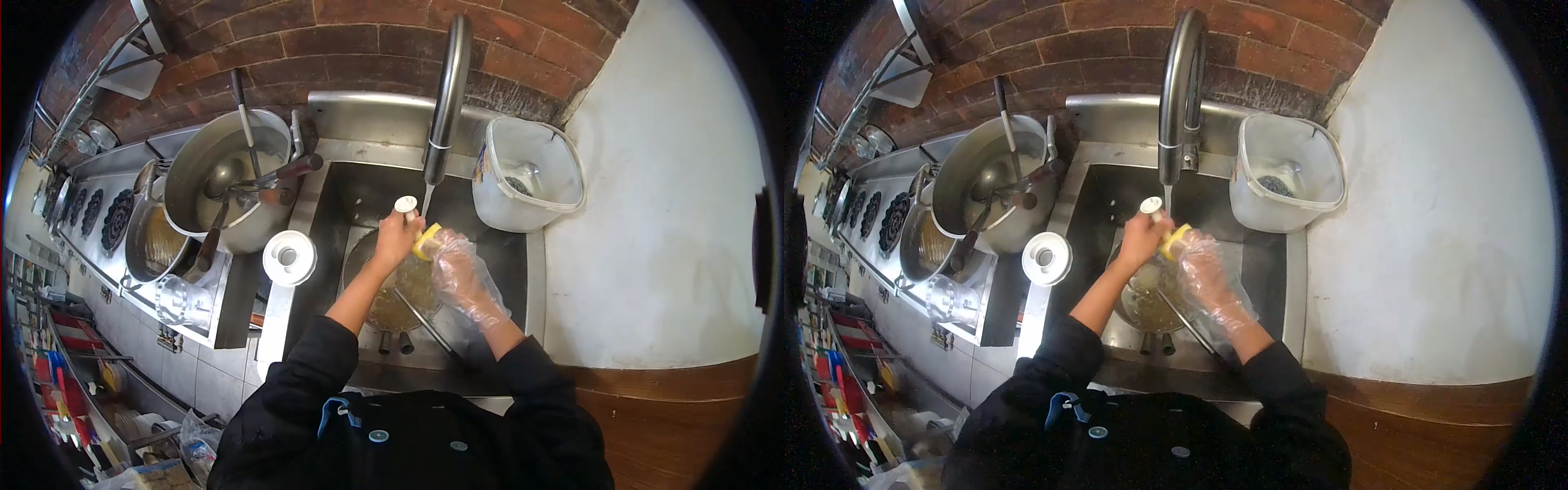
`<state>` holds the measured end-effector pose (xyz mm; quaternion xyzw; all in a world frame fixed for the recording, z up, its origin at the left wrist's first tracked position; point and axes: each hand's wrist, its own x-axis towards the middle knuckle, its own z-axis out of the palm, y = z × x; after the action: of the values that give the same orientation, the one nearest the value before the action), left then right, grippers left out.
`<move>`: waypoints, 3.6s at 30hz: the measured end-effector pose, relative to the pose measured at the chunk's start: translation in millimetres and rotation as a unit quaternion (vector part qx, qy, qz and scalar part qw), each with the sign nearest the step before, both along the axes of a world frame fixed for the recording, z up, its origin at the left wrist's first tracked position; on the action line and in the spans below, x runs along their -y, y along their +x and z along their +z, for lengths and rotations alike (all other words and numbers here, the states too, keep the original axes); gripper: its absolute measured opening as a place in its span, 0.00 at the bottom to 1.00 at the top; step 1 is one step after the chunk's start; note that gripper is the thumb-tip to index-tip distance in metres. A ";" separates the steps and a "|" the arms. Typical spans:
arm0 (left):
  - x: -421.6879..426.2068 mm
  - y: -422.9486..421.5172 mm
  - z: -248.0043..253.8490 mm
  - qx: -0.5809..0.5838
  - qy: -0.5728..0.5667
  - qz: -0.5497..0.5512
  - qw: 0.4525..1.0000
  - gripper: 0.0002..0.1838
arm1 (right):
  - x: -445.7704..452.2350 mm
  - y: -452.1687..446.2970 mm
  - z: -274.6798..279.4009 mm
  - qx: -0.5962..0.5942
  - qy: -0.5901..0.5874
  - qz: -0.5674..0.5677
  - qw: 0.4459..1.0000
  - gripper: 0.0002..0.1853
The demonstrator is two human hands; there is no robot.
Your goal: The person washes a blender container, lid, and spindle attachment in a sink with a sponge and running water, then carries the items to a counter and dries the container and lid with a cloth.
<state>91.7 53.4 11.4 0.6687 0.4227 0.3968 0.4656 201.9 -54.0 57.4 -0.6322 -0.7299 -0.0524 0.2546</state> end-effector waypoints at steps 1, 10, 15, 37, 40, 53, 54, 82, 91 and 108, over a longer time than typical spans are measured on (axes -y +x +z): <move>-1.4 -1.0 -3.7 -0.014 0.016 -0.003 1.000 0.10 | -5.5 8.1 -8.4 0.002 -0.001 0.001 1.000 0.06; -4.0 -9.9 -16.3 0.057 -0.061 -0.091 0.992 0.09 | -9.3 48.9 -30.1 -0.073 -0.056 -0.092 0.992 0.11; -11.0 -12.8 -42.7 0.337 -0.463 -0.024 0.819 0.11 | 1.8 30.4 -1.4 -0.092 0.128 0.054 0.986 0.13; -20.1 -7.1 -63.3 0.418 -0.541 0.039 0.728 0.13 | 12.5 22.1 -38.8 -0.192 0.069 -0.061 0.977 0.19; -19.1 -1.3 -64.5 0.496 -0.539 0.015 0.680 0.13 | 18.3 2.0 -58.0 -0.227 0.058 -0.002 0.972 0.20; -9.9 -8.6 -33.7 0.339 -0.401 -0.183 0.831 0.08 | 22.1 46.9 -65.0 -0.398 -0.039 0.156 0.903 0.12; -10.6 -9.5 -40.0 0.320 -0.375 -0.190 0.849 0.07 | 19.6 49.3 -59.9 -0.329 -0.062 0.136 0.933 0.12; 2.5 25.0 2.4 0.146 -0.259 -0.038 0.954 0.13 | -10.4 62.4 70.0 -0.167 0.102 0.018 0.980 0.08; -22.1 33.2 3.7 0.036 -0.141 -0.157 0.977 0.12 | -45.6 97.5 64.8 -0.219 0.159 -0.046 0.961 0.07; 1.1 -1.4 -16.3 -0.013 -0.043 0.002 0.999 0.26 | -65.9 -7.2 -41.0 -0.634 -0.127 0.005 0.763 0.09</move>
<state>90.3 52.3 -4.9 0.6521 0.4464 0.3708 0.4878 194.7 12.0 16.3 -0.5439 -0.4051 0.4547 0.5773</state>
